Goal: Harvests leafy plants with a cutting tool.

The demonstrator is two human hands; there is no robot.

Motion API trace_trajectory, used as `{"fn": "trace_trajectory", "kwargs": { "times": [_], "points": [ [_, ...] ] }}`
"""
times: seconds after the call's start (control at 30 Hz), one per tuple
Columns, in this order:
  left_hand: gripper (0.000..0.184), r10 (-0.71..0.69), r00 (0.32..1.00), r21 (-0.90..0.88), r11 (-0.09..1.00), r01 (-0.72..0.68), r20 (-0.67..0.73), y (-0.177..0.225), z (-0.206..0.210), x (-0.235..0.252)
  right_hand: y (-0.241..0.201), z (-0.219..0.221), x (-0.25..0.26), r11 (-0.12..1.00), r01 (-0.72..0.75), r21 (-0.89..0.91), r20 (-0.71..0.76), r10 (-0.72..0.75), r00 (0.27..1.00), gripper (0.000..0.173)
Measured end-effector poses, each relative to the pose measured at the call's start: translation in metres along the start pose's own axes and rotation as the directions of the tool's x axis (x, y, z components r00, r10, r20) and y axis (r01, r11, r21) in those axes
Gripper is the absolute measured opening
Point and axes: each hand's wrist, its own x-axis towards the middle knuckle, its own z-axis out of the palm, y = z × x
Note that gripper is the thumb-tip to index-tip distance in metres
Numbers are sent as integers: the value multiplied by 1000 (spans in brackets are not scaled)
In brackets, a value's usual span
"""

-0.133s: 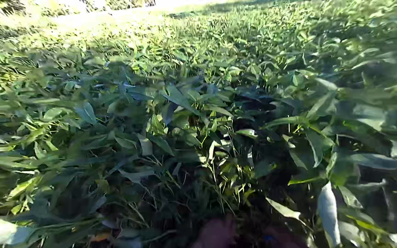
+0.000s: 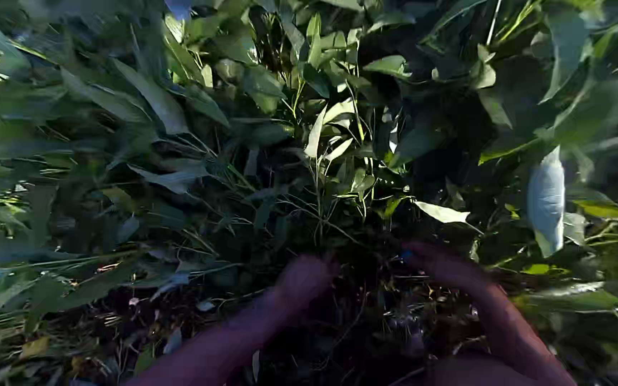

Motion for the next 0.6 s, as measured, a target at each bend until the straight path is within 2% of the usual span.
{"fn": "trace_trajectory", "kwargs": {
  "times": [0.1, 0.2, 0.27, 0.33, 0.4, 0.47, 0.53, 0.6],
  "points": [
    [30, 67, 994, 63, 996, -61, -90, -6, 20, -25, 0, 2, 0, 996, 47, 72, -88, -40, 995, 31],
    [32, 204, 971, 111, 975, -191, -123, 13, 18, -38, -1, 6, -1, 993, 68, 101, -95, -59, 994, 31],
    [32, 285, 927, 129, 957, -260, -244, 34, 17, -28, -3, 8, -1, 991, 73, 115, -101, -62, 993, 29],
    [40, 253, 926, 101, 967, -233, -279, 52, 12, -2, -4, 9, 2, 989, 80, 122, -111, -66, 992, 29],
    [50, 63, 988, 21, 998, -60, -145, 61, 0, 24, -6, 9, 2, 990, 63, 123, -109, -50, 993, 31],
    [53, -124, 991, -35, 991, 126, 46, 60, -12, 38, -7, 10, 0, 987, 63, 148, -149, -40, 988, 30],
    [44, -177, 971, -82, 978, 192, 162, 54, -20, 28, -8, 13, -1, 972, 92, 217, -174, -55, 983, 27],
    [35, -142, 955, -121, 977, 178, 260, 50, -20, -1, -16, 21, 6, 939, 165, 303, -150, -124, 981, 27]
  ]
}}
